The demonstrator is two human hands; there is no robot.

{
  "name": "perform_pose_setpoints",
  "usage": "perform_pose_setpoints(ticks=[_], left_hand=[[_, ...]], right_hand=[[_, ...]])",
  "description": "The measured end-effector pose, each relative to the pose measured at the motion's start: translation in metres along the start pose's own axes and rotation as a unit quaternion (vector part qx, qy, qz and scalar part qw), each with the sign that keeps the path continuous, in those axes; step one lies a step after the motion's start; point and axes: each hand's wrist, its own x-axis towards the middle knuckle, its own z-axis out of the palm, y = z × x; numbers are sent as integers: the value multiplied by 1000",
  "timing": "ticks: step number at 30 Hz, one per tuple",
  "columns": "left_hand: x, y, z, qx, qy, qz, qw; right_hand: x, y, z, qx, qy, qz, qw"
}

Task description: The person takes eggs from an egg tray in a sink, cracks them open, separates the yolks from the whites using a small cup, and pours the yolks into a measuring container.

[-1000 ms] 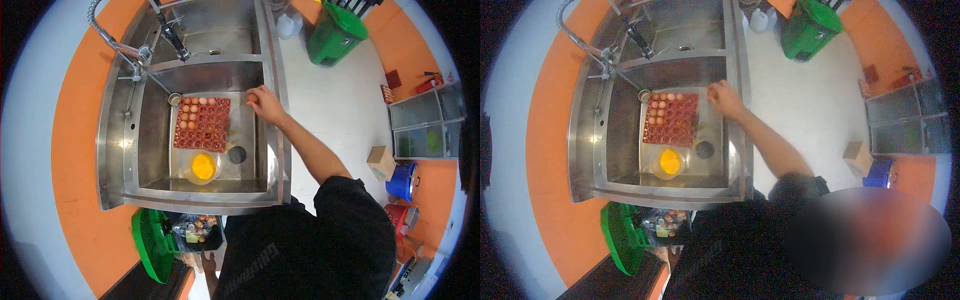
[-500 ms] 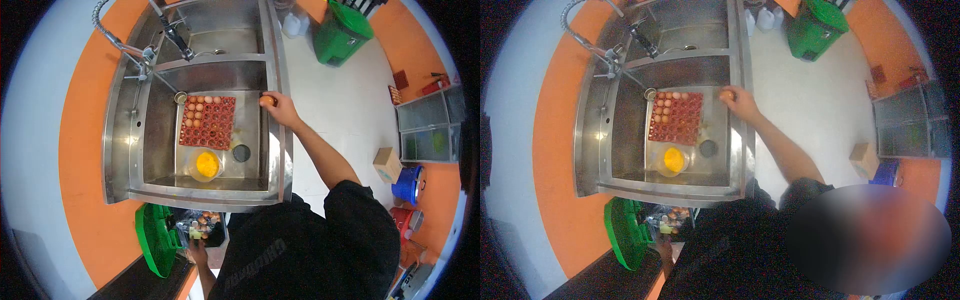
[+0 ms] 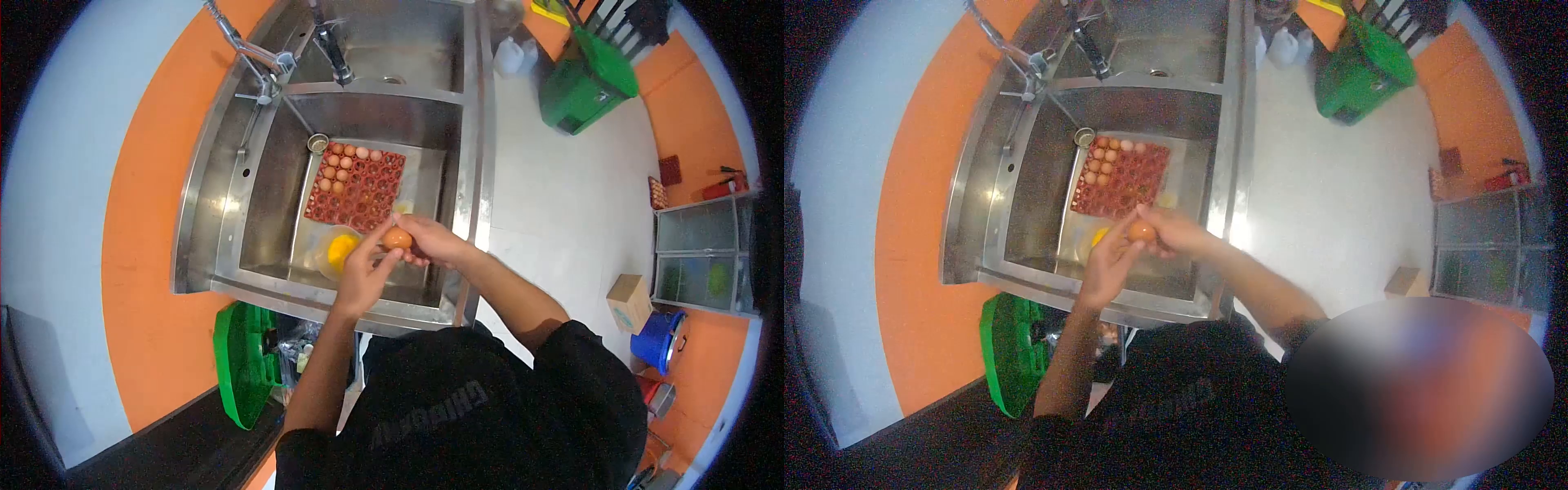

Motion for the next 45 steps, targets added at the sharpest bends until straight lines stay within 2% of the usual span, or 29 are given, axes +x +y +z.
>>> perform_pose_setpoints(ticks=[2,6,8,9,15,17,21,24,26,29,32,35,38,41,44,45], left_hand=[[10,-18,5,-32,-4,21,999],[16,-35,4,-123,40,-50,990],[17,-38,5,-134,54,-53,988],[17,-41,6,-128,51,-55,989],[24,-63,6,-74,27,-58,995],[28,-73,5,-71,24,-77,994],[32,-67,9,46,45,-58,996],[33,-52,12,169,51,-47,983],[36,-51,11,245,38,-49,967],[40,-55,13,240,49,-45,968],[46,-75,8,180,25,-28,983],[52,-101,5,-53,18,-156,986],[54,-110,7,-115,40,-193,973],[56,-112,12,-187,63,-190,962],[62,-130,8,-163,19,-171,972],[61,-127,10,-139,32,-172,975]], right_hand=[[1,3,1,10,6,-14,1000],[1,11,-9,-9,3,-59,998],[4,22,-11,-120,58,-148,980],[5,25,-11,-175,85,-191,962],[19,33,-24,-225,58,-194,953],[20,34,-26,-265,63,-235,933],[33,46,-34,-285,53,-278,916],[37,55,-37,-346,88,-298,885],[38,57,-35,-347,100,-296,884],[40,59,-37,-341,100,-280,892],[43,64,-42,-340,106,-305,883],[45,65,-44,-340,98,-300,886],[46,66,-43,-357,108,-279,885],[54,74,-42,-336,118,-277,892],[57,78,-38,-314,130,-295,893],[58,78,-36,-311,136,-303,890]])
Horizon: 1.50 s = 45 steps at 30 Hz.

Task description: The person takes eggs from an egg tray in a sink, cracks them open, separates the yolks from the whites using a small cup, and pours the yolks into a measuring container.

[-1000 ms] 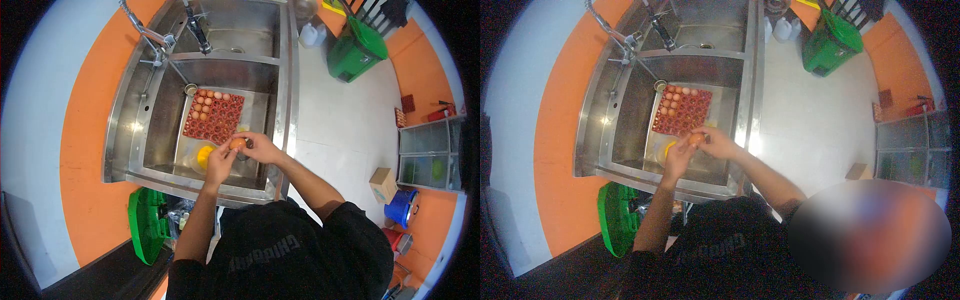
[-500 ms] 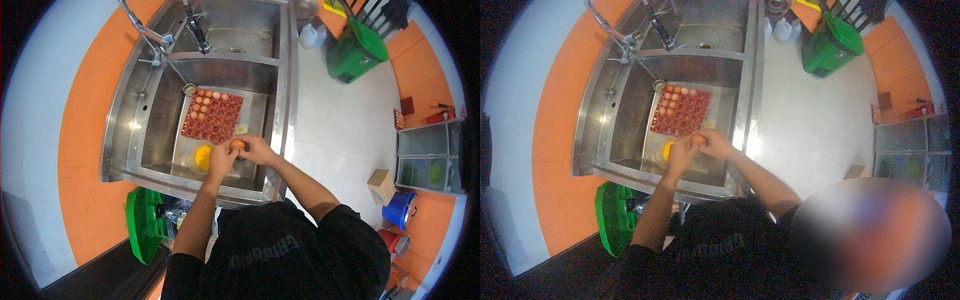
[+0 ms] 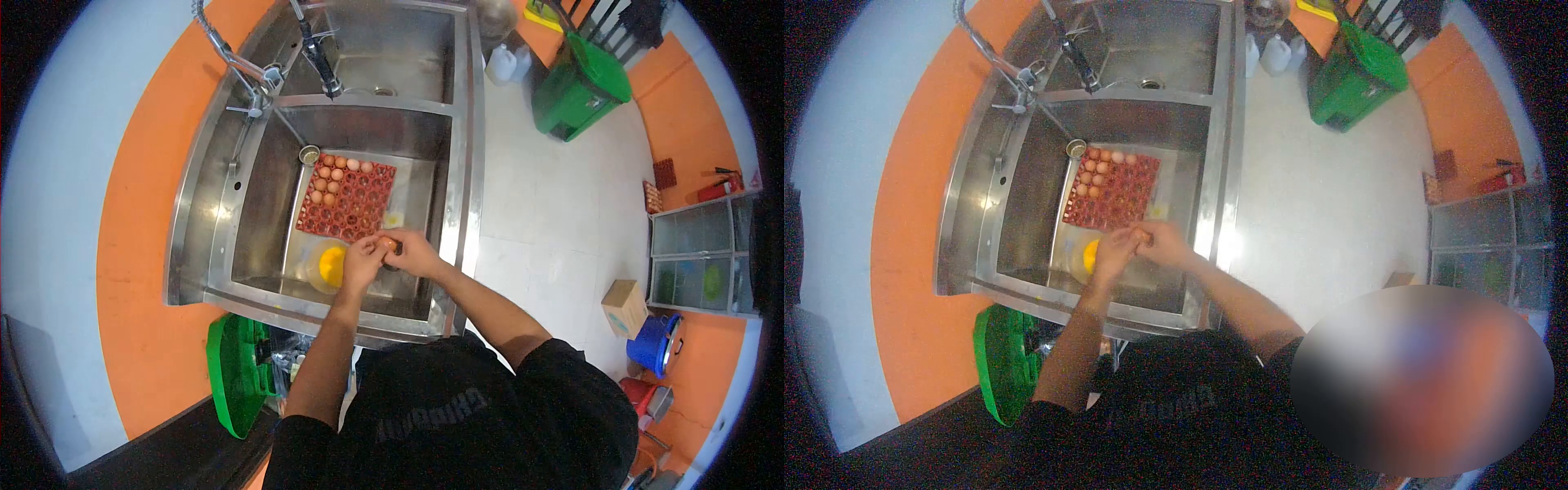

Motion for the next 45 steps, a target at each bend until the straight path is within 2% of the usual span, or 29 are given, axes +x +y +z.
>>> perform_pose_setpoints(ticks=[6,12,14,17,24,27,29,32,35,39,42,45], left_hand=[[1,0,5,48,52,14,997],[0,-1,1,34,48,18,998],[-4,-1,2,4,45,6,999],[-3,-3,2,64,33,69,995],[-15,19,11,205,55,95,973],[-16,21,10,212,41,95,972],[-16,23,12,202,35,86,975],[-16,24,12,242,18,132,961],[-17,24,14,255,49,146,955],[-16,24,15,256,57,140,955],[-15,24,15,272,70,126,951],[-14,22,10,285,86,119,947]], right_hand=[[3,-12,2,-20,9,41,999],[6,-8,-2,-46,40,8,998],[7,1,-5,11,14,39,999],[5,11,-4,19,6,46,999],[2,1,-3,-14,18,66,998],[2,1,-6,-30,-30,112,993],[1,3,-5,-24,-16,89,996],[-1,8,-4,2,-2,70,998],[1,11,-2,23,8,64,998],[2,7,-5,22,9,56,998],[2,-14,-15,19,-8,96,995],[5,-3,-18,-13,-14,48,999]])
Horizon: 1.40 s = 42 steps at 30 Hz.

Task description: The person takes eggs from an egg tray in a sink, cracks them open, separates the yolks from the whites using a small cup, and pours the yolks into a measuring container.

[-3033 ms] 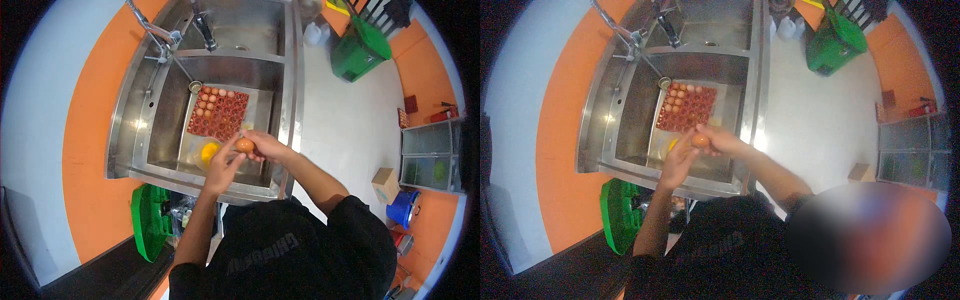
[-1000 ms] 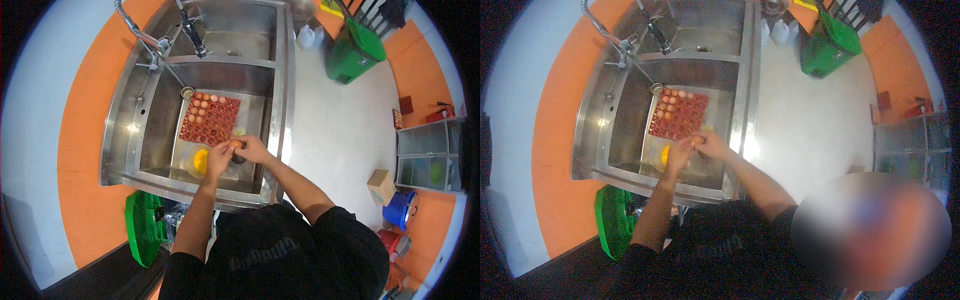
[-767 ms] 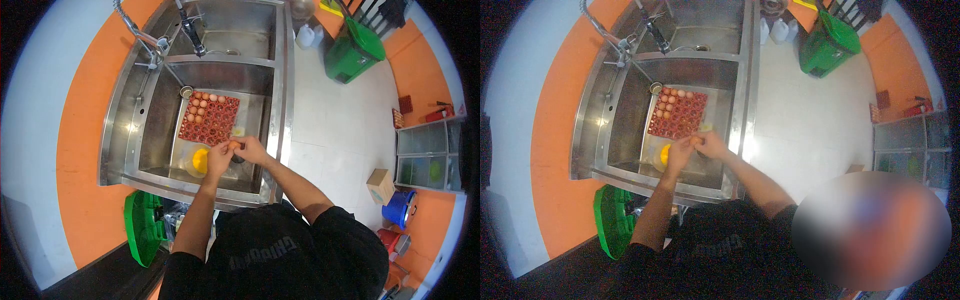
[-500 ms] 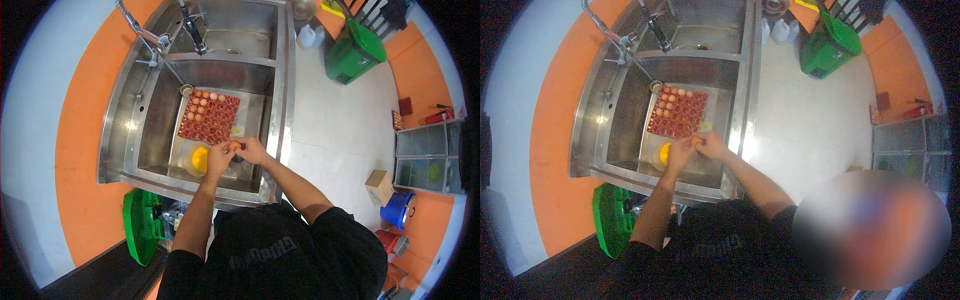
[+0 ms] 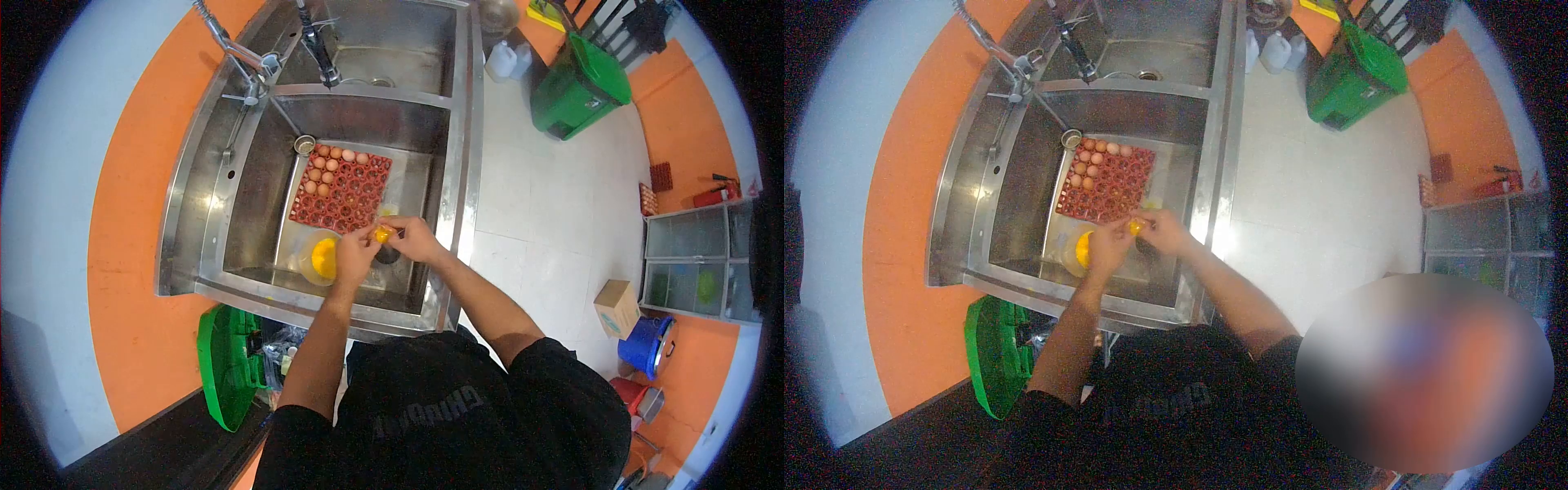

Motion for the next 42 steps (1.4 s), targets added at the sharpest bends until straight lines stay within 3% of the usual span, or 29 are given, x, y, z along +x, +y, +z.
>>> perform_pose_setpoints(ticks=[3,6,9,12,14,20,26,29,33,36,38,40,42], left_hand=[[-1,-5,-2,-24,-10,22,999],[1,1,-9,-12,-38,50,998],[2,0,-14,38,-57,50,996],[2,-1,-14,33,-39,80,995],[-2,8,-14,-3,-12,131,991],[-4,31,-28,44,-28,67,996],[-18,33,-30,-151,45,133,979],[-46,37,-47,-110,84,126,982],[-116,11,-77,67,251,180,949],[-196,-37,-95,75,308,86,944],[-249,-78,-98,124,358,9,925],[-302,-109,-96,184,348,-129,910],[-356,-152,-91,272,280,-229,892]], right_hand=[[2,3,-2,16,-10,-37,999],[5,4,-3,-52,-9,-90,995],[5,-2,-7,-36,-48,-57,997],[6,-2,-7,-86,-18,-138,987],[4,-16,-16,-54,-35,-87,994],[14,-26,-19,-13,-57,-51,997],[21,-11,-11,112,-68,-3,991],[19,-16,-4,251,-35,130,959],[19,10,7,383,90,204,897],[13,-7,24,382,116,231,887],[7,-13,47,293,50,141,944],[-4,-83,62,259,-78,159,949],[-16,-109,84,147,-185,-91,967]])
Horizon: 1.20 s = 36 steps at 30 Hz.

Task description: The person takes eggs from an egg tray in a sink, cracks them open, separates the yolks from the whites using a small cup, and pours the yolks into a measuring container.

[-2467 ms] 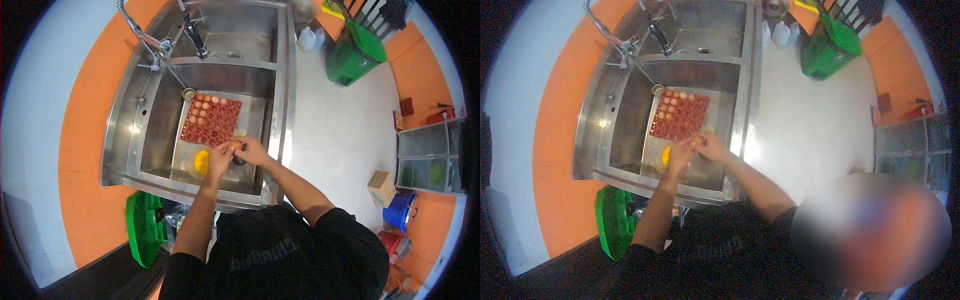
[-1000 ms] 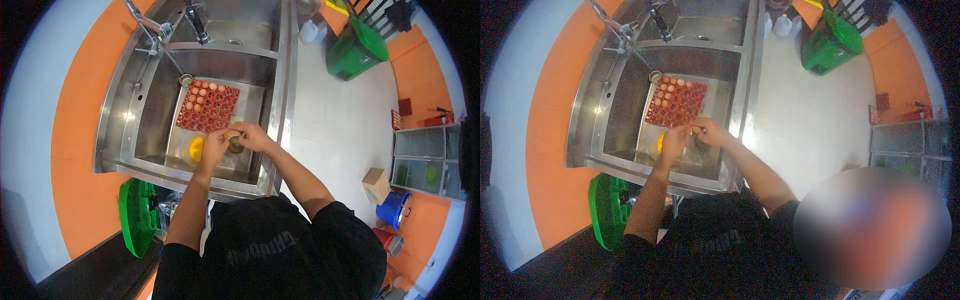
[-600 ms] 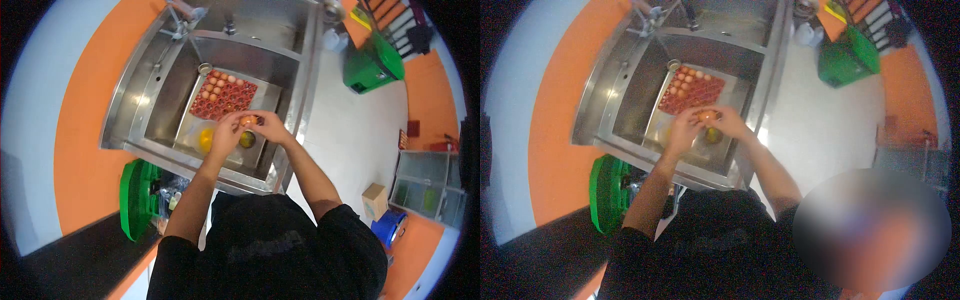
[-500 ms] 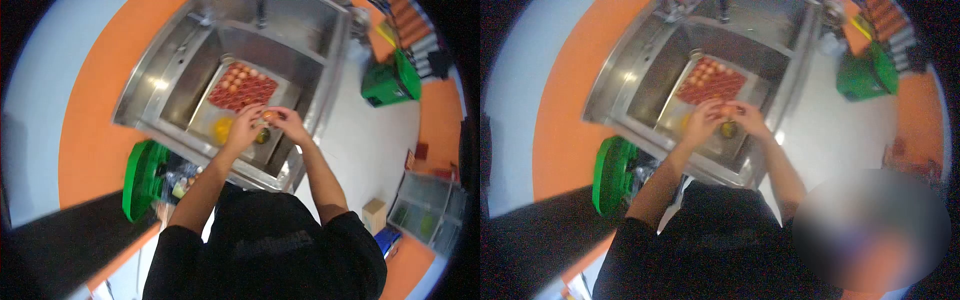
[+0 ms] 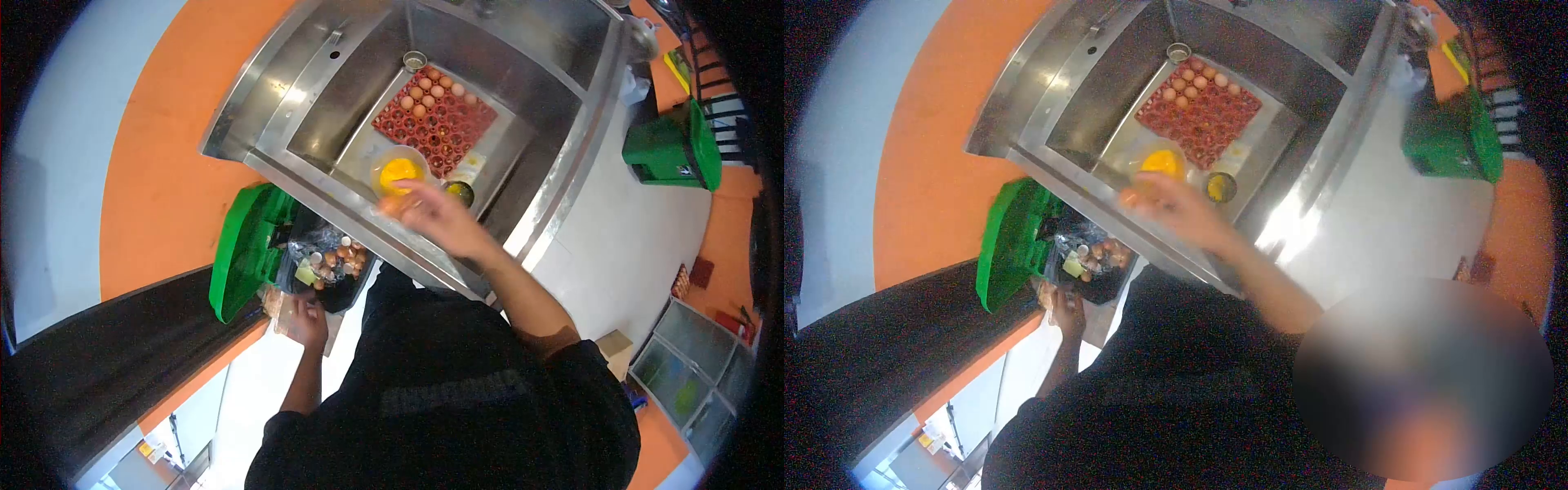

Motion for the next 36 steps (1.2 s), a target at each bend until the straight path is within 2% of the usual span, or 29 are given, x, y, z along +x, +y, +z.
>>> perform_pose_setpoints(ticks=[1,3,5,6,8,10,11,13,14,17,19,21,23,24,26,27,28,32,34,35,36], left_hand=[[-17,-34,11,51,-34,0,998],[-54,-77,25,-11,-77,-18,997],[-86,-109,33,26,-162,-79,983],[-99,-129,39,11,-166,-29,986],[-109,-130,38,-7,-222,-83,971],[-111,-117,33,-12,-273,-166,948],[-113,-112,32,-24,-271,-174,946],[-123,-115,37,-55,-250,-191,948],[-134,-137,49,-101,-247,-184,946],[-156,-152,50,-222,-221,-254,915],[-177,-160,49,-294,-199,-285,890],[-206,-179,48,-345,-185,-286,875],[-225,-188,42,-325,-197,-277,882],[-227,-183,38,-279,-210,-280,895],[-228,-176,32,-200,-236,-278,909],[-227,-177,31,-179,-243,-266,916],[-226,-179,31,-157,-247,-254,922],[-202,-187,40,-86,-229,-138,960],[-180,-191,49,-7,-277,-104,955],[-156,-187,59,51,-376,-164,911],[-149,-183,64,42,-359,-121,924]], right_hand=[[4,-10,4,-16,-19,13,1000],[9,-26,7,-51,-59,39,996],[24,4,-7,22,37,99,994],[35,28,-18,58,87,127,986],[54,84,-36,138,274,125,944],[63,131,-55,58,353,228,905],[61,186,-61,-55,367,261,891],[58,292,-73,-272,379,344,815],[49,314,-73,-303,366,394,787],[11,348,-61,-206,370,511,748],[-8,387,-56,-51,472,510,717],[-28,439,-56,94,565,465,675],[-46,538,-54,18,487,486,726],[-45,530,-51,158,559,431,691],[-38,494,-54,413,654,279,569],[-29,426,-49,118,513,414,743],[-17,344,-43,-234,359,487,761],[-6,315,-56,-224,361,489,762],[2,306,-63,-244,354,496,754],[7,300,-67,-207,378,463,775],[13,293,-70,-170,398,426,795]])
